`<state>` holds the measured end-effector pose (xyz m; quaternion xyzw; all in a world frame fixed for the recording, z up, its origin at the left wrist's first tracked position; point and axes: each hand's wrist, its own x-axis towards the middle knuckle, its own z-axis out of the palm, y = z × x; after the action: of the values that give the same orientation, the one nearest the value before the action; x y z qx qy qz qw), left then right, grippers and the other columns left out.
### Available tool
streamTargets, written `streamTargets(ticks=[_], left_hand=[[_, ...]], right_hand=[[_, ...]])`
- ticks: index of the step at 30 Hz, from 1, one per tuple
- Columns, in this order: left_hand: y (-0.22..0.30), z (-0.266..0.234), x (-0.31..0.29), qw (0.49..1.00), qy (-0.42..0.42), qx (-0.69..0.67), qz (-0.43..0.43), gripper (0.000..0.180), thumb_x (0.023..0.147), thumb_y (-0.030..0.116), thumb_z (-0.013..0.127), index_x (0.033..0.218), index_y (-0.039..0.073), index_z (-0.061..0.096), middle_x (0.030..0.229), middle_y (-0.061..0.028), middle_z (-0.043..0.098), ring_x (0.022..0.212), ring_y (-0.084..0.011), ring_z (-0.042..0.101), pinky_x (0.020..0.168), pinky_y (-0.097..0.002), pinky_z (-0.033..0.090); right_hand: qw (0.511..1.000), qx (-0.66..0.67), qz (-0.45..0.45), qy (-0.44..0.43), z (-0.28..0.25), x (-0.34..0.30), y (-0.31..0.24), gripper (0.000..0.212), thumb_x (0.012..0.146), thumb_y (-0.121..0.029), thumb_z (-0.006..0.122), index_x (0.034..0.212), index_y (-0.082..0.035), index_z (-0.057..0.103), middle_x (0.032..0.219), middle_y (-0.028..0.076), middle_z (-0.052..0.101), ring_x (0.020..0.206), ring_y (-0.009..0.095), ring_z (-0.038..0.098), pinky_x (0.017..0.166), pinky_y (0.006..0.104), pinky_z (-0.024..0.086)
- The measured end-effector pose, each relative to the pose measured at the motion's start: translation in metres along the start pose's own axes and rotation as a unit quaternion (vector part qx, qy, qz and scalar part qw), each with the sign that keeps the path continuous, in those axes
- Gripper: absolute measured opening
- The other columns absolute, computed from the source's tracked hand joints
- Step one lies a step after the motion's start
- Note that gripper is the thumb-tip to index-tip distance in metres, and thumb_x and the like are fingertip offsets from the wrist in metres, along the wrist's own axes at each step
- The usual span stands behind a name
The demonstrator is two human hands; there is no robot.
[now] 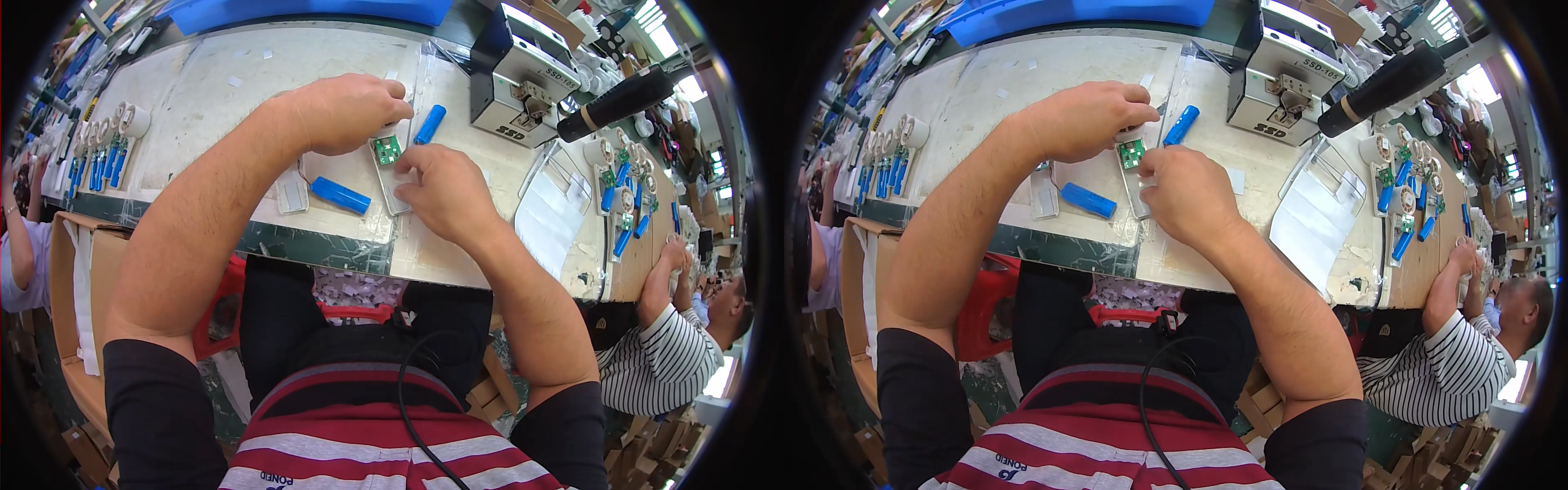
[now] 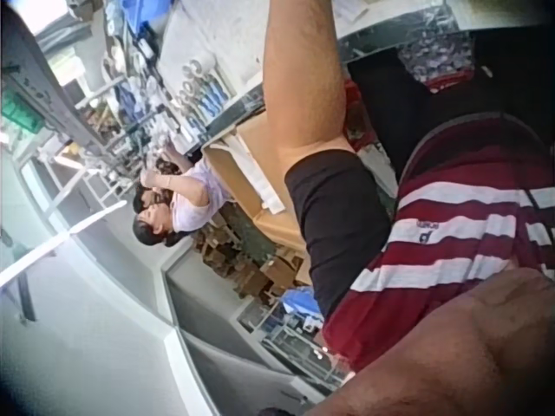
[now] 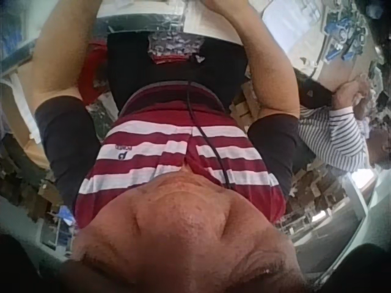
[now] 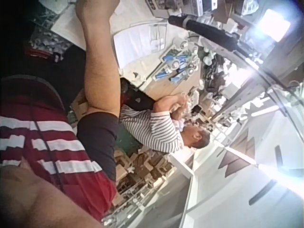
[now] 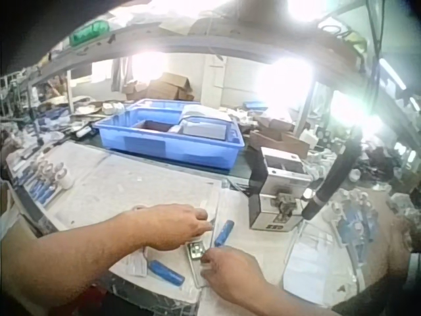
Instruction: Assembling small handheld fans by installing batteries and circuit boards into plastic housings at an industrial workbench.
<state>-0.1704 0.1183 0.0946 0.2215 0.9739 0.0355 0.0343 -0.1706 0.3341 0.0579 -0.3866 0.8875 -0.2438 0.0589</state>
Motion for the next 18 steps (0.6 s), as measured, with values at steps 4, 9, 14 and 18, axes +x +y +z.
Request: streamTargets(ticks=[4, 9, 14, 18], left_hand=[[0.000, -0.001, 0.001, 1.000, -0.011, -0.001, -0.002, 0.052, 0.086, -0.006, 0.070, 0.136, 0.009, 0.066, 0.140, -0.0117, 0.064, 0.128, -0.0324, 0.062, 0.109, -0.0413, 0.051], [-0.001, -0.002, 0.000, 1.000, -0.014, -0.021, -0.004, 0.052, 0.087, -0.005, 0.069, 0.137, 0.009, 0.065, 0.141, -0.0111, 0.062, 0.128, -0.0332, 0.061, 0.108, -0.0418, 0.051], [-0.006, 0.007, -0.024, 0.987, 0.156, -0.021, 0.014, 0.053, 0.089, 0.001, 0.072, 0.140, 0.010, 0.064, 0.140, -0.0124, 0.063, 0.123, -0.0337, 0.063, 0.108, -0.0415, 0.051], [0.007, 0.012, -0.080, 0.885, 0.407, -0.206, -0.092, 0.053, 0.089, 0.004, 0.073, 0.140, 0.010, 0.064, 0.131, -0.0123, 0.067, 0.115, -0.0277, 0.066, 0.104, -0.0392, 0.052]], right_hand=[[0.999, -0.029, -0.028, 0.012, -0.001, -0.012, -0.006, 0.013, 0.088, -0.018, 0.070, 0.087, -0.010, 0.080, 0.095, 0.013, 0.068, 0.095, 0.035, 0.069, 0.084, 0.0481, 0.055], [0.998, -0.048, -0.031, 0.001, -0.002, -0.022, -0.011, 0.016, 0.092, -0.019, 0.067, 0.093, -0.011, 0.082, 0.092, 0.013, 0.066, 0.095, 0.035, 0.067, 0.084, 0.0474, 0.055], [0.999, -0.022, -0.013, 0.022, 0.002, -0.026, -0.012, 0.018, 0.093, -0.021, 0.068, 0.096, -0.011, 0.082, 0.093, 0.013, 0.066, 0.095, 0.035, 0.067, 0.083, 0.0472, 0.054], [0.999, 0.001, -0.001, 0.046, 0.008, -0.034, -0.006, 0.016, 0.092, -0.018, 0.070, 0.098, -0.009, 0.082, 0.094, 0.014, 0.066, 0.094, 0.035, 0.067, 0.082, 0.0467, 0.054]])
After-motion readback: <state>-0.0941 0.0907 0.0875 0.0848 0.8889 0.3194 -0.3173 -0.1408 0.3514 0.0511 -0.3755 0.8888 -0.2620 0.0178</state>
